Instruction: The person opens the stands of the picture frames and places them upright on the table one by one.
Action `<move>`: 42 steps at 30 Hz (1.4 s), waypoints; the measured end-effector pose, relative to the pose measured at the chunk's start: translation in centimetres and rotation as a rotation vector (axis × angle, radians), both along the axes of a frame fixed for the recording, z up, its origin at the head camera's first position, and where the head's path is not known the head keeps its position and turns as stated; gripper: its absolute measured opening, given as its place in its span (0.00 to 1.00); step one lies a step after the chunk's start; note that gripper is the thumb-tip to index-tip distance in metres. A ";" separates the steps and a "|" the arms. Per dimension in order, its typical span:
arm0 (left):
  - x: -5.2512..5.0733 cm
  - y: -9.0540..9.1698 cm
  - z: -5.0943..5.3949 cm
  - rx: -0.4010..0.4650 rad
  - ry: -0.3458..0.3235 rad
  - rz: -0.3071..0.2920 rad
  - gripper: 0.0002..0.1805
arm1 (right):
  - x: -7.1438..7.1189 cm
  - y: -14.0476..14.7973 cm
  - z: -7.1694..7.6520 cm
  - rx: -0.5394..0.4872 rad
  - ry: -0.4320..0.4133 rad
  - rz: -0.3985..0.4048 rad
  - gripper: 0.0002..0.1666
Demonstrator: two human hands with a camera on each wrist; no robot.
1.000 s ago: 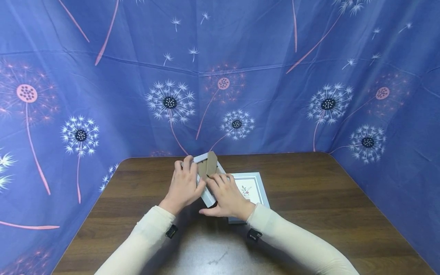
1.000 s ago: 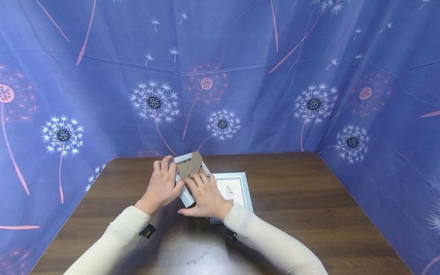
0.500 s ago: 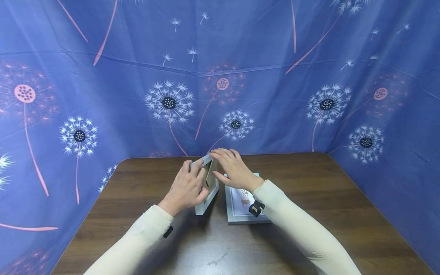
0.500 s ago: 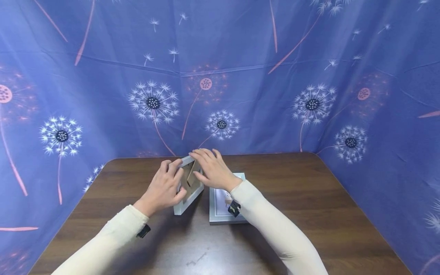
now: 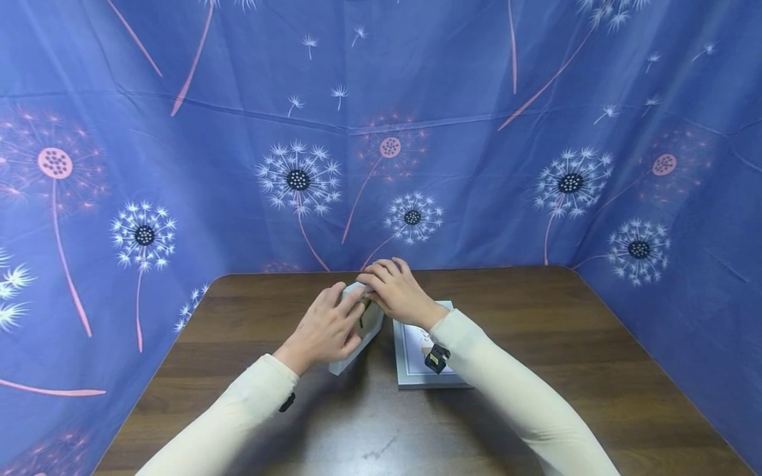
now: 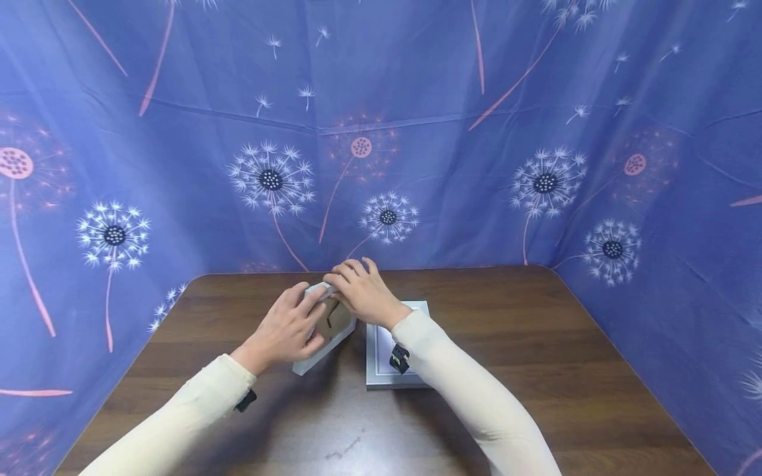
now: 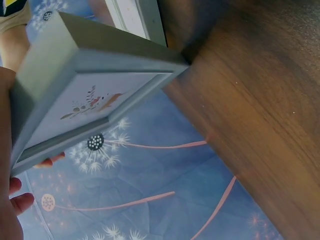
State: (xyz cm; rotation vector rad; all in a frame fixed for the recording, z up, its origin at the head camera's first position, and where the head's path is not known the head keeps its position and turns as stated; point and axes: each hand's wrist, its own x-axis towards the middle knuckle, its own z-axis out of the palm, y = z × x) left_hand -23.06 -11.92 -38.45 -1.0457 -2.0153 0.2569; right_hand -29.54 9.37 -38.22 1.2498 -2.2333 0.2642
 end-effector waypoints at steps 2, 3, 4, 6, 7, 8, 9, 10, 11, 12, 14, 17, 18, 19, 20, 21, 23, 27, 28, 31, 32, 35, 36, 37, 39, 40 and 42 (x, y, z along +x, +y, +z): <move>0.0 -0.2 0.0 -0.009 0.017 0.001 0.25 | 0.2 0.0 -0.2 -0.013 0.020 0.001 0.19; 0.0 -0.3 0.1 -0.011 0.025 0.000 0.26 | 0.2 0.0 -0.3 -0.021 0.031 0.000 0.19; 0.0 -0.4 0.1 -0.010 0.032 0.000 0.26 | 0.3 -0.1 -0.3 -0.032 0.041 -0.001 0.19; -0.1 -0.6 0.4 -0.003 0.047 0.002 0.29 | 0.5 -0.1 -0.3 -0.058 0.066 -0.010 0.20; -0.1 -0.8 0.5 0.006 0.056 0.002 0.30 | 0.5 -0.1 -0.3 -0.071 0.079 -0.016 0.20; -0.2 -0.9 0.6 0.017 0.066 0.002 0.30 | 0.6 -0.1 -0.2 -0.085 0.090 -0.025 0.20; -0.3 -1.1 0.7 0.030 0.079 0.003 0.31 | 0.6 -0.1 -0.2 -0.100 0.100 -0.032 0.20; -0.4 -1.2 0.8 0.044 0.091 0.003 0.32 | 0.6 -0.1 -0.1 -0.114 0.109 -0.041 0.19; -0.5 -1.4 0.8 0.062 0.103 0.002 0.32 | 0.7 0.0 0.0 -0.129 0.118 -0.050 0.19; -0.6 -1.5 0.8 0.085 0.114 -0.003 0.33 | 0.7 0.0 0.0 -0.141 0.128 -0.059 0.18; -0.8 -1.7 0.7 0.142 0.118 -0.018 0.34 | 0.8 0.2 0.0 -0.165 0.152 -0.078 0.18; -1.0 -1.9 0.2 0.265 0.082 -0.044 0.37 | 0.9 0.4 -0.2 -0.202 0.180 -0.099 0.22; -1.1 -2.0 0.0 0.312 0.061 -0.050 0.39 | 1.0 0.5 -0.3 -0.218 0.187 -0.103 0.24; -1.1 -2.0 -0.2 0.356 0.037 -0.054 0.40 | 1.1 0.5 -0.3 -0.235 0.188 -0.103 0.26; -1.1 -2.0 -0.4 0.399 0.014 -0.053 0.41 | 1.1 0.6 -0.4 -0.253 0.188 -0.103 0.26; -1.1 -2.0 -0.6 0.438 -0.007 -0.047 0.42 | 1.2 0.7 -0.4 -0.274 0.185 -0.101 0.26; -1.0 -2.0 -1.0 0.497 -0.049 -0.024 0.43 | 1.3 0.8 -0.2 -0.312 0.180 -0.098 0.24; -0.8 -2.1 -1.6 0.561 -0.090 0.014 0.34 | 1.5 1.0 0.1 -0.375 0.159 -0.113 0.18; -0.8 -2.1 -1.7 0.568 -0.093 0.023 0.30 | 1.5 1.1 0.2 -0.385 0.151 -0.121 0.18; -0.8 -2.2 -2.2 0.576 -0.082 0.041 0.22 | 1.6 1.4 0.2 -0.414 0.117 -0.132 0.19; -0.8 -2.1 -2.3 0.578 -0.073 0.044 0.20 | 1.6 1.4 0.1 -0.418 0.104 -0.136 0.20; -0.8 -2.1 -2.5 0.585 -0.069 0.057 0.19 | 1.7 1.6 -0.2 -0.431 0.062 -0.141 0.20; -0.8 -2.1 -2.5 0.589 -0.071 0.060 0.20 | 1.8 1.6 -0.3 -0.434 0.050 -0.142 0.20; -0.8 -2.1 -2.5 0.596 -0.076 0.062 0.20 | 1.8 1.6 -0.4 -0.437 0.041 -0.142 0.20; -0.7 -2.0 -2.3 0.618 -0.098 0.062 0.20 | 1.8 1.6 -0.6 -0.448 0.021 -0.134 0.19; -0.7 -2.0 -2.2 0.636 -0.111 0.056 0.20 | 1.9 1.6 -0.6 -0.454 0.013 -0.130 0.19; -0.6 -1.9 -1.8 0.683 -0.141 0.040 0.21 | 1.9 1.5 -0.6 -0.476 -0.009 -0.121 0.18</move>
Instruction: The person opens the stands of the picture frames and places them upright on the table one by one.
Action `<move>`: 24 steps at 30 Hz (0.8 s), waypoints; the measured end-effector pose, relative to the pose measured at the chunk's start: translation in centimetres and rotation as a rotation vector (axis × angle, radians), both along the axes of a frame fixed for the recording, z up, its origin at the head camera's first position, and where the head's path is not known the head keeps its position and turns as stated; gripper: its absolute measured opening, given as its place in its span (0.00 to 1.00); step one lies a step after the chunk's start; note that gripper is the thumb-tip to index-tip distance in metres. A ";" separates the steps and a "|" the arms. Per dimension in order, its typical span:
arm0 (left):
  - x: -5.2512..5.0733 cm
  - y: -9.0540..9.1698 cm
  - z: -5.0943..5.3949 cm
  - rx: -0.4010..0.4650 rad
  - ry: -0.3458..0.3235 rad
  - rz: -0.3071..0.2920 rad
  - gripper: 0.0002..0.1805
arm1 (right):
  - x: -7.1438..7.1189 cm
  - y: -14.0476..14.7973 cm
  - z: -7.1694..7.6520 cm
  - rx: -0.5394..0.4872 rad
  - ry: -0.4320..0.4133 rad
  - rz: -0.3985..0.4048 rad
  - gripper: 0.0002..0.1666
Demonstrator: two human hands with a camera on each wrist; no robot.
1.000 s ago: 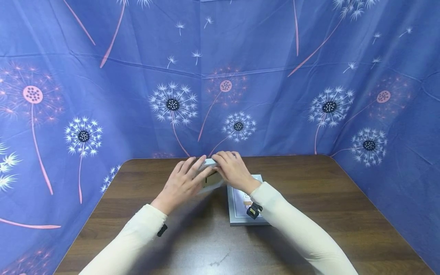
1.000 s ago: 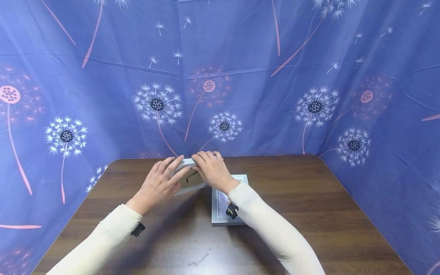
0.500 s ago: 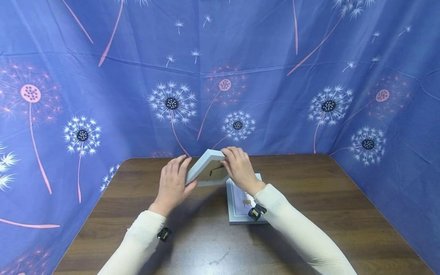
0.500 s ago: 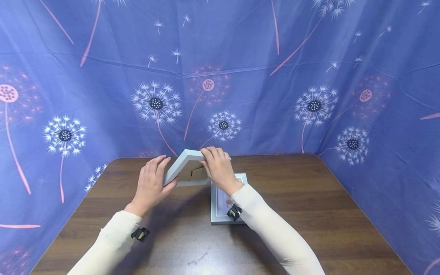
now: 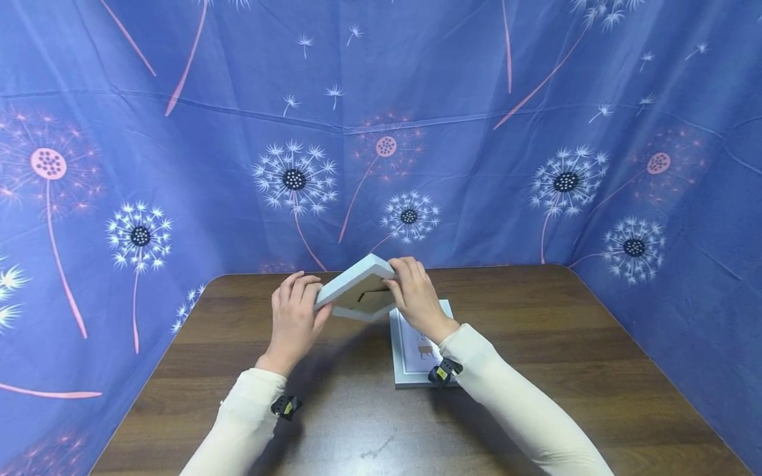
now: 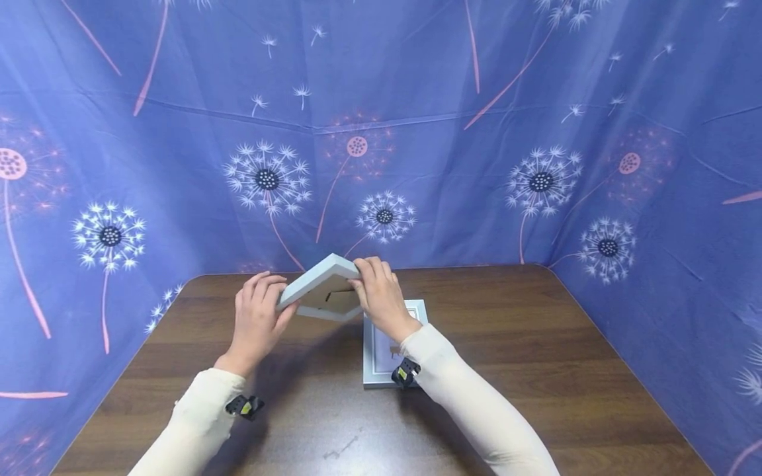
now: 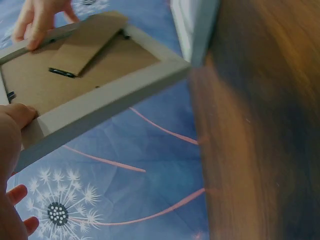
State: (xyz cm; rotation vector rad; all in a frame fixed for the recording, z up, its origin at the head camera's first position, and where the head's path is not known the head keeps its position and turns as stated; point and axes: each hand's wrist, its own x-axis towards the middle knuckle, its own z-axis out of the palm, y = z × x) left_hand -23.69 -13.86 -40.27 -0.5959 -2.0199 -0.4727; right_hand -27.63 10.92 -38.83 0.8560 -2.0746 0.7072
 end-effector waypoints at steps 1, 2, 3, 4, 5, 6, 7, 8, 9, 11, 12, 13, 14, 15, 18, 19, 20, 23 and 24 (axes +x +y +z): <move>0.0 0.0 0.2 0.025 -0.010 -0.009 0.21 | 0.0 -0.1 0.0 -0.014 -0.014 0.009 0.18; 0.0 0.1 0.4 0.048 -0.018 -0.019 0.21 | 0.1 -0.2 0.0 -0.034 -0.031 0.017 0.17; 0.1 0.1 0.6 0.068 -0.026 -0.027 0.20 | 0.1 -0.2 0.0 -0.057 -0.052 0.023 0.17; 0.1 0.2 0.8 0.086 -0.027 -0.033 0.19 | 0.2 -0.3 0.0 -0.080 -0.080 0.028 0.17; 0.1 0.3 1.0 0.104 -0.024 -0.037 0.19 | 0.3 -0.5 0.0 -0.104 -0.113 0.037 0.17; 0.1 0.4 1.1 0.114 -0.022 -0.036 0.18 | 0.5 -0.6 0.0 -0.125 -0.149 0.042 0.17; 0.1 0.5 1.2 0.123 -0.019 -0.034 0.18 | 0.7 -0.8 -0.1 -0.143 -0.185 0.048 0.17; 0.1 0.6 1.3 0.130 -0.015 -0.029 0.17 | 0.9 -0.9 -0.1 -0.162 -0.220 0.053 0.17; 0.2 0.7 1.3 0.137 -0.009 -0.023 0.17 | 1.2 -1.1 -0.2 -0.175 -0.259 0.058 0.17; 0.2 0.8 1.2 0.141 -0.007 -0.007 0.18 | 1.7 -1.5 -0.4 -0.193 -0.321 0.062 0.18; 0.2 0.8 1.2 0.137 -0.008 0.001 0.18 | 1.9 -1.6 -0.5 -0.200 -0.348 0.063 0.19; 0.2 0.7 1.1 0.133 -0.008 0.008 0.19 | 2.2 -1.8 -0.7 -0.209 -0.373 0.068 0.19; 0.2 0.6 1.0 0.129 -0.009 0.013 0.20 | 2.4 -1.9 -0.8 -0.218 -0.397 0.070 0.19; 0.2 0.6 1.0 0.123 -0.013 0.013 0.20 | 2.5 -2.0 -0.9 -0.225 -0.418 0.071 0.19; 0.1 0.4 0.9 0.111 -0.034 -0.008 0.22 | 2.8 -2.3 -1.4 -0.240 -0.464 0.069 0.19; 0.0 0.4 0.8 0.108 -0.044 -0.017 0.22 | 2.8 -2.3 -1.5 -0.245 -0.477 0.068 0.19; 0.0 0.4 0.8 0.104 -0.053 -0.026 0.22 | 2.8 -2.4 -1.7 -0.249 -0.493 0.066 0.19; -0.1 0.3 0.7 0.092 -0.071 -0.049 0.22 | 2.9 -2.5 -2.1 -0.260 -0.545 0.068 0.20; -0.1 0.2 0.6 0.086 -0.074 -0.051 0.22 | 2.9 -2.5 -2.3 -0.264 -0.563 0.073 0.20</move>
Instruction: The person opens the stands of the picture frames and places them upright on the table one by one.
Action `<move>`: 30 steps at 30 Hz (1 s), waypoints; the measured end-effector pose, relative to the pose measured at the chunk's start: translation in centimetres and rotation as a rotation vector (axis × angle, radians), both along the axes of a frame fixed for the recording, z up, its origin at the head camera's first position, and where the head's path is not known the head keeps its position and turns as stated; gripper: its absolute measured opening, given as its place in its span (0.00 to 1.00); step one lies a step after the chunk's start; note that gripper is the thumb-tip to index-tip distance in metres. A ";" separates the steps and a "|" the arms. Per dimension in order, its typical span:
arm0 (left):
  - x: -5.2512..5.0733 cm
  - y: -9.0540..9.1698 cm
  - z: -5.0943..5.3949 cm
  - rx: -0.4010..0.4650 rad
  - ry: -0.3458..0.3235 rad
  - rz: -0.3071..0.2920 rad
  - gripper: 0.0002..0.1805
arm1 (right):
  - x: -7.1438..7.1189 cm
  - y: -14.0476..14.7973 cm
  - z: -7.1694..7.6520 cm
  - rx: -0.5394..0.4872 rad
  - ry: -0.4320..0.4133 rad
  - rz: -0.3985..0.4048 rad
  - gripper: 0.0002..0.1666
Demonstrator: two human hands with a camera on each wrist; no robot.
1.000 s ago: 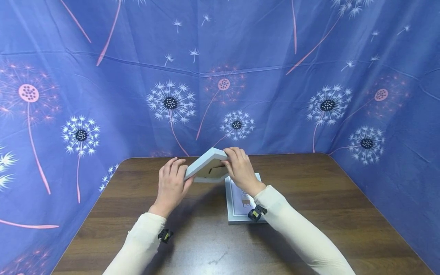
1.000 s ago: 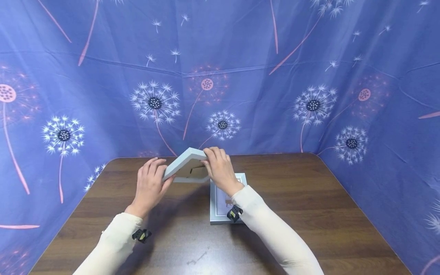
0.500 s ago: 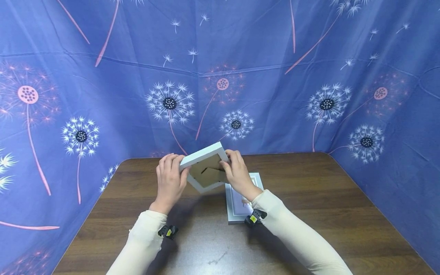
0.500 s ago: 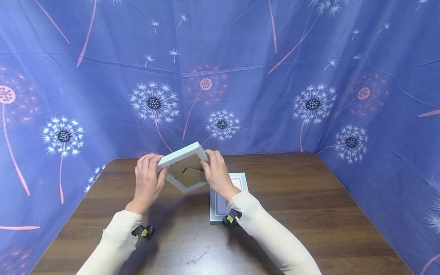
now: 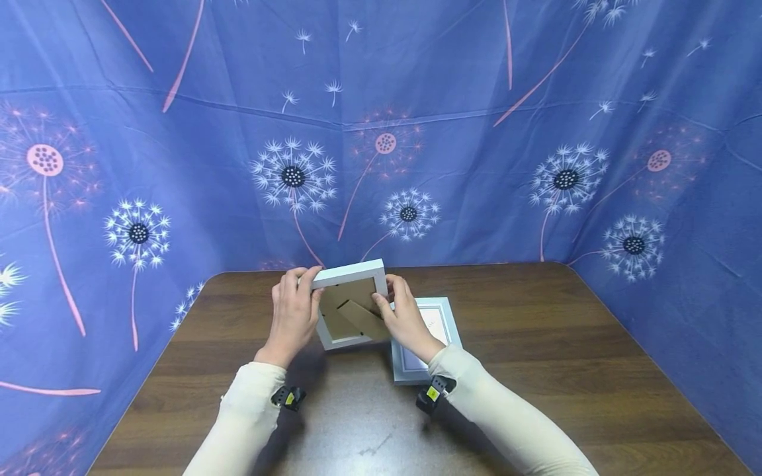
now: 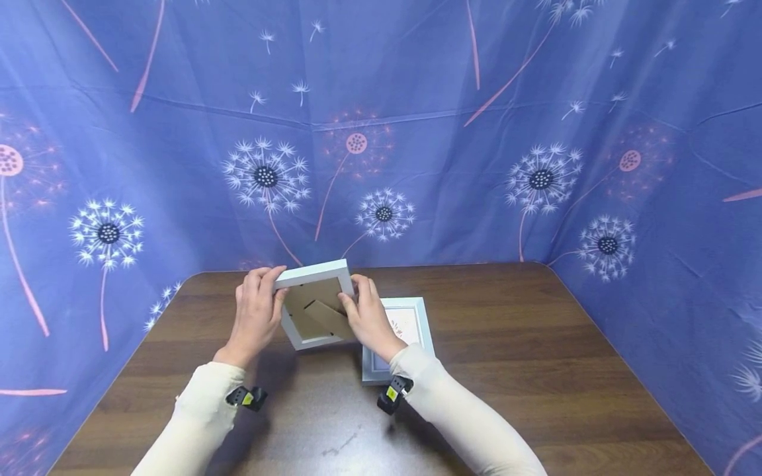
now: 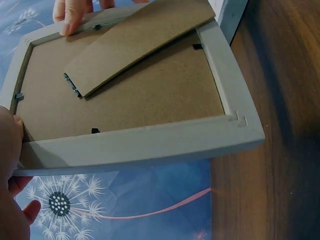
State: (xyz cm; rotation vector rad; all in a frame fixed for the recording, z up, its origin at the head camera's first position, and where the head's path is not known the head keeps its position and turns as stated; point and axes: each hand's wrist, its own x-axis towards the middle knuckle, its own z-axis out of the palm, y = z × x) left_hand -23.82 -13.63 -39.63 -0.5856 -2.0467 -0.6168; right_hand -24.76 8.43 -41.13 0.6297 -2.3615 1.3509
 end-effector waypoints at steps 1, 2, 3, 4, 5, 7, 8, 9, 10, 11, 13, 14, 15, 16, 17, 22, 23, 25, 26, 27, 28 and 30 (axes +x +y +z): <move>0.0 0.0 0.0 -0.008 -0.002 0.000 0.22 | 0.0 0.0 -0.1 -0.003 -0.017 0.005 0.20; 0.0 -0.1 -0.1 -0.016 -0.006 0.001 0.21 | 0.0 0.0 -0.3 -0.005 -0.029 0.009 0.21; 0.0 -0.1 -0.2 -0.023 -0.010 0.003 0.21 | 0.0 -0.1 -0.5 -0.007 -0.035 0.012 0.21; 0.0 -0.1 -0.2 -0.031 -0.016 0.006 0.21 | 0.0 -0.1 -0.6 -0.011 -0.036 0.015 0.21; 0.0 -0.1 -0.3 -0.037 -0.024 0.010 0.21 | -0.1 -0.1 -0.8 -0.013 -0.036 0.018 0.21; 0.0 -0.2 -0.5 -0.048 -0.043 0.013 0.21 | 0.0 -0.1 -1.0 -0.007 -0.031 0.016 0.21; 0.0 -0.2 -0.6 -0.051 -0.053 0.012 0.21 | 0.0 -0.2 -1.1 -0.006 -0.028 0.012 0.20; -0.1 -0.2 -0.7 -0.053 -0.063 0.007 0.20 | 0.0 -0.2 -1.3 -0.006 -0.026 0.010 0.20; -0.1 -0.2 -0.8 -0.054 -0.073 0.001 0.20 | 0.0 -0.2 -1.3 -0.003 -0.023 0.007 0.20; -0.2 -0.2 -0.9 -0.053 -0.079 -0.007 0.20 | 0.0 -0.2 -1.4 0.000 -0.022 0.003 0.20; -0.2 -0.2 -1.0 -0.050 -0.092 -0.028 0.19 | 0.0 -0.2 -1.5 0.000 -0.019 -0.002 0.19; -0.2 -0.2 -1.0 -0.047 -0.098 -0.037 0.19 | 0.0 -0.2 -1.5 -0.008 -0.019 0.000 0.19; -0.3 -0.2 -1.0 -0.044 -0.102 -0.044 0.19 | 0.0 -0.1 -1.5 -0.012 -0.019 0.000 0.20; -0.3 -0.2 -1.0 -0.042 -0.108 -0.051 0.18 | 0.0 -0.1 -1.5 -0.014 -0.021 -0.001 0.20; -0.2 -0.2 -0.9 -0.041 -0.112 -0.056 0.18 | 0.1 -0.1 -1.5 -0.019 -0.025 -0.002 0.21; 0.1 0.0 -0.2 -0.035 -0.147 -0.060 0.18 | 0.4 0.2 -1.6 -0.020 0.032 -0.038 0.30; 0.2 0.1 -0.1 -0.030 -0.155 -0.056 0.18 | 0.5 0.3 -1.6 -0.006 0.075 -0.051 0.32; 0.3 0.2 0.3 -0.013 -0.176 -0.046 0.18 | 0.6 0.4 -1.6 0.043 0.192 -0.078 0.36; 0.3 0.3 0.5 -0.001 -0.187 -0.038 0.18 | 0.5 0.5 -1.7 0.076 0.262 -0.089 0.37; 0.4 0.3 0.7 0.015 -0.199 -0.031 0.18 | 0.5 0.5 -1.8 0.110 0.330 -0.101 0.37; 0.4 0.3 1.0 0.033 -0.213 -0.025 0.17 | 0.5 0.6 -1.8 0.143 0.396 -0.112 0.36; 0.5 0.4 1.4 0.065 -0.244 -0.012 0.17 | 0.4 0.7 -1.9 0.204 0.493 -0.130 0.36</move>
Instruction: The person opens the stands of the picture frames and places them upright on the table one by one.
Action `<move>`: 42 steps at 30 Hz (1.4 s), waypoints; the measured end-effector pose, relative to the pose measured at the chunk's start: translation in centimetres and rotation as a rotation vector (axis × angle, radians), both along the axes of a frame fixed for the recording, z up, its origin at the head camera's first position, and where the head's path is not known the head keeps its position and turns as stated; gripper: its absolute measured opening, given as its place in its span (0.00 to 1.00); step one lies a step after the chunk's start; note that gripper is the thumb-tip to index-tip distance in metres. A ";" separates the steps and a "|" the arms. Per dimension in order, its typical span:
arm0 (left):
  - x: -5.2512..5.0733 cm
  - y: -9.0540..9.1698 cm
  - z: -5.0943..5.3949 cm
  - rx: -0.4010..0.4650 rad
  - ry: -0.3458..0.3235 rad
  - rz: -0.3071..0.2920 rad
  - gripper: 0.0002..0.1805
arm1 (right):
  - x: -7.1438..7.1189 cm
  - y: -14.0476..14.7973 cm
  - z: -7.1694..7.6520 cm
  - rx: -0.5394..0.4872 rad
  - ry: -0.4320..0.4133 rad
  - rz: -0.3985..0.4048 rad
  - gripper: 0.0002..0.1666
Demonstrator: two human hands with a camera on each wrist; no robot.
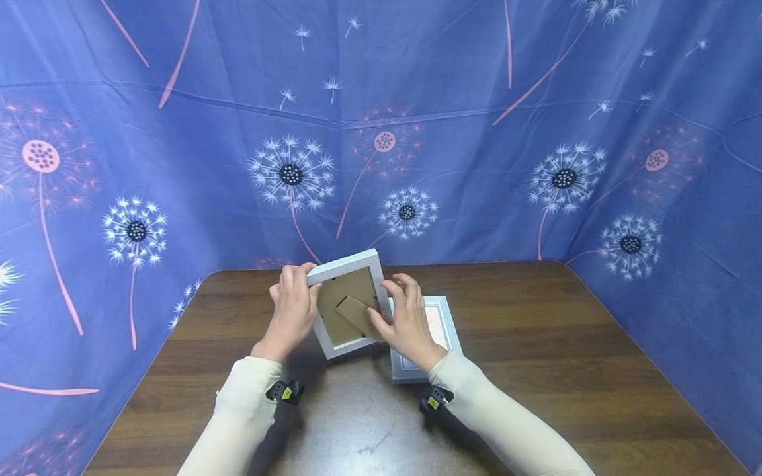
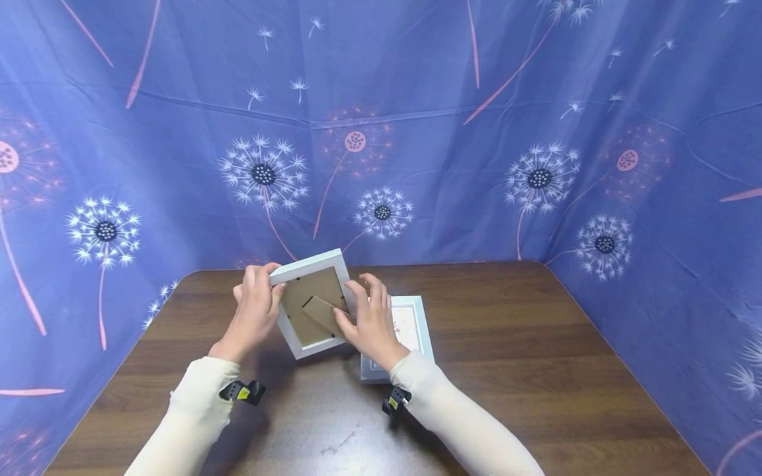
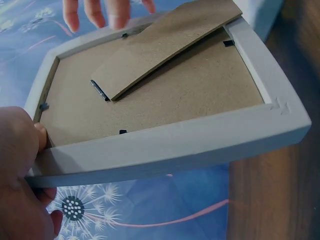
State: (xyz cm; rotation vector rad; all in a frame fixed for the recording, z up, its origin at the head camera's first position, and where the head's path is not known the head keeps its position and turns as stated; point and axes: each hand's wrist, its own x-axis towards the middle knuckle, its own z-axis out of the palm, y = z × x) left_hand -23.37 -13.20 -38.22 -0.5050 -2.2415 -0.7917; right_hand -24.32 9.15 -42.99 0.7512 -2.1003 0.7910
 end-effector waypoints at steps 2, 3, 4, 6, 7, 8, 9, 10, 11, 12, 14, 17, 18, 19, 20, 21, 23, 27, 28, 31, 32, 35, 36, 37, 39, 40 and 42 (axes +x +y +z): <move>0.1 0.1 0.5 0.031 -0.032 0.012 0.16 | 0.1 0.1 0.0 0.047 0.052 -0.021 0.34; 0.1 0.2 0.7 0.046 -0.048 0.015 0.16 | 0.2 0.2 0.1 0.069 0.061 -0.029 0.33; 0.2 0.2 0.8 0.058 -0.063 0.018 0.16 | 0.3 0.3 0.1 0.089 0.064 -0.037 0.33; 0.4 0.4 1.2 0.084 -0.091 0.024 0.16 | 0.4 0.4 0.2 0.135 0.068 -0.058 0.31; 0.5 0.4 1.3 0.097 -0.103 0.028 0.16 | 0.5 0.5 0.2 0.157 0.074 -0.067 0.30; 0.6 0.5 1.4 0.110 -0.112 0.032 0.16 | 0.6 0.6 0.2 0.179 0.082 -0.076 0.30; 0.7 0.5 1.5 0.121 -0.123 0.036 0.16 | 0.6 0.7 0.3 0.197 0.090 -0.085 0.29; 0.7 0.5 1.6 0.132 -0.132 0.041 0.16 | 0.6 0.7 0.3 0.212 0.103 -0.092 0.30; 0.7 0.6 1.6 0.143 -0.140 0.047 0.16 | 0.6 0.8 0.3 0.224 0.116 -0.098 0.30; 0.8 0.6 1.7 0.152 -0.146 0.053 0.16 | 0.6 0.8 0.4 0.230 0.129 -0.101 0.31; 0.7 0.7 1.8 0.166 -0.157 0.060 0.16 | 0.6 0.9 0.4 0.236 0.149 -0.102 0.32; 0.7 0.8 1.9 0.180 -0.178 0.066 0.16 | 0.5 1.0 0.4 0.248 0.174 -0.109 0.34; 0.7 0.8 1.9 0.181 -0.182 0.067 0.16 | 0.6 1.0 0.4 0.252 0.180 -0.110 0.34; 0.7 0.8 1.9 0.181 -0.185 0.070 0.16 | 0.6 1.0 0.4 0.255 0.183 -0.112 0.34; 0.7 0.9 1.8 0.179 -0.187 0.077 0.16 | 0.6 1.0 0.4 0.258 0.185 -0.114 0.33; 0.8 0.9 1.8 0.173 -0.185 0.084 0.17 | 0.5 1.0 0.4 0.262 0.186 -0.117 0.33; 0.7 0.9 1.7 0.153 -0.170 0.099 0.17 | 0.5 1.0 0.4 0.264 0.185 -0.115 0.32; 0.8 0.9 1.5 0.115 -0.134 0.121 0.17 | 0.5 1.0 0.4 0.268 0.188 -0.107 0.31; 0.8 0.9 1.4 0.110 -0.126 0.123 0.17 | 0.5 1.0 0.4 0.266 0.190 -0.105 0.31; 0.8 0.9 1.3 0.105 -0.107 0.125 0.17 | 0.6 1.0 0.6 0.260 0.193 -0.100 0.30; 0.8 0.9 1.2 0.101 -0.097 0.129 0.17 | 0.6 1.0 0.6 0.256 0.192 -0.098 0.30; 0.8 0.9 1.0 0.082 -0.047 0.136 0.17 | 0.8 1.0 0.8 0.244 0.189 -0.090 0.29; 0.8 0.9 1.0 0.074 -0.025 0.139 0.17 | 0.9 0.9 0.9 0.241 0.184 -0.086 0.29; 0.8 0.9 1.0 0.065 -0.002 0.142 0.17 | 1.0 0.8 1.0 0.239 0.181 -0.082 0.29; 0.7 1.0 1.0 0.053 0.041 0.143 0.17 | 1.1 0.7 1.3 0.234 0.179 -0.078 0.29; 0.7 1.0 1.0 0.050 0.058 0.141 0.17 | 1.1 0.7 1.4 0.232 0.174 -0.076 0.29; 0.7 1.1 1.0 0.043 0.084 0.139 0.17 | 1.2 0.6 1.6 0.226 0.169 -0.073 0.29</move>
